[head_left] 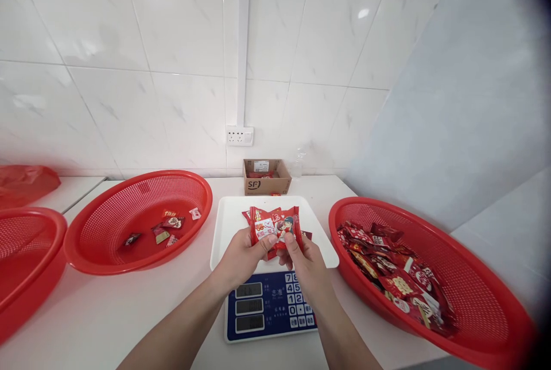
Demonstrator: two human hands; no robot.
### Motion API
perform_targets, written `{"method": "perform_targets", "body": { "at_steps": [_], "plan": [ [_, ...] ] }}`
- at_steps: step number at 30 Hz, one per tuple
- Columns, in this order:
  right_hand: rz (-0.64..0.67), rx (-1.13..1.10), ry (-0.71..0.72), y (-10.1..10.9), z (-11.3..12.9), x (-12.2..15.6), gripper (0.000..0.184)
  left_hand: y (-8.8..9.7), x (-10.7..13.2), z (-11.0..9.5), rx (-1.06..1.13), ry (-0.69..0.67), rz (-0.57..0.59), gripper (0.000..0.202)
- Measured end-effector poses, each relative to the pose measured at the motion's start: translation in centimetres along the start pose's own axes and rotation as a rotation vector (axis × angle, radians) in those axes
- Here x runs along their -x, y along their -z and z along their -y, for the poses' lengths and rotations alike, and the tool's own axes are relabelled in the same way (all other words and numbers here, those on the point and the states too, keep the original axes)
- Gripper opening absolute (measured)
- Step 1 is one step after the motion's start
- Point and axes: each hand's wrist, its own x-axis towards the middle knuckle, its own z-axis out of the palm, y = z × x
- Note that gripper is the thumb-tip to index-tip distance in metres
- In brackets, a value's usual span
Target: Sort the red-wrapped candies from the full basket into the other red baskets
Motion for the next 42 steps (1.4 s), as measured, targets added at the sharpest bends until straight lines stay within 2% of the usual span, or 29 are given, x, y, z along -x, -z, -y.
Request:
{"method": "perform_targets", "body": {
  "at_steps": [4,11,19,31,42],
  "plan": [
    [0.037,-0.005,-0.003,0.1,-0.2,0.0,0.042,0.0,0.0,0.1,-0.003,0.005,-0.022,0.036],
    [0.028,-0.001,0.016,0.0,0.1,-0.3,0.037,0.2,0.1,0.3,-0.045,0.017,-0.004,0.036],
    [-0.072,0.023,0.032,-0.2,0.2,-0.2,0.038,0.0,0.2,0.5,-0.048,0.043,-0.006,0.04],
    [0.108,-0.168,-0.058,0.3,-0.1,0.1,0.033,0.6,-0.2,1.0,0.076,0.096,-0.144,0.046],
    [0.118,-0.171,-0.079,0.4,-0.4,0.0,0.031,0.6,-0.1,1.2,0.094,0.12,-0.161,0.044]
  ]
}}
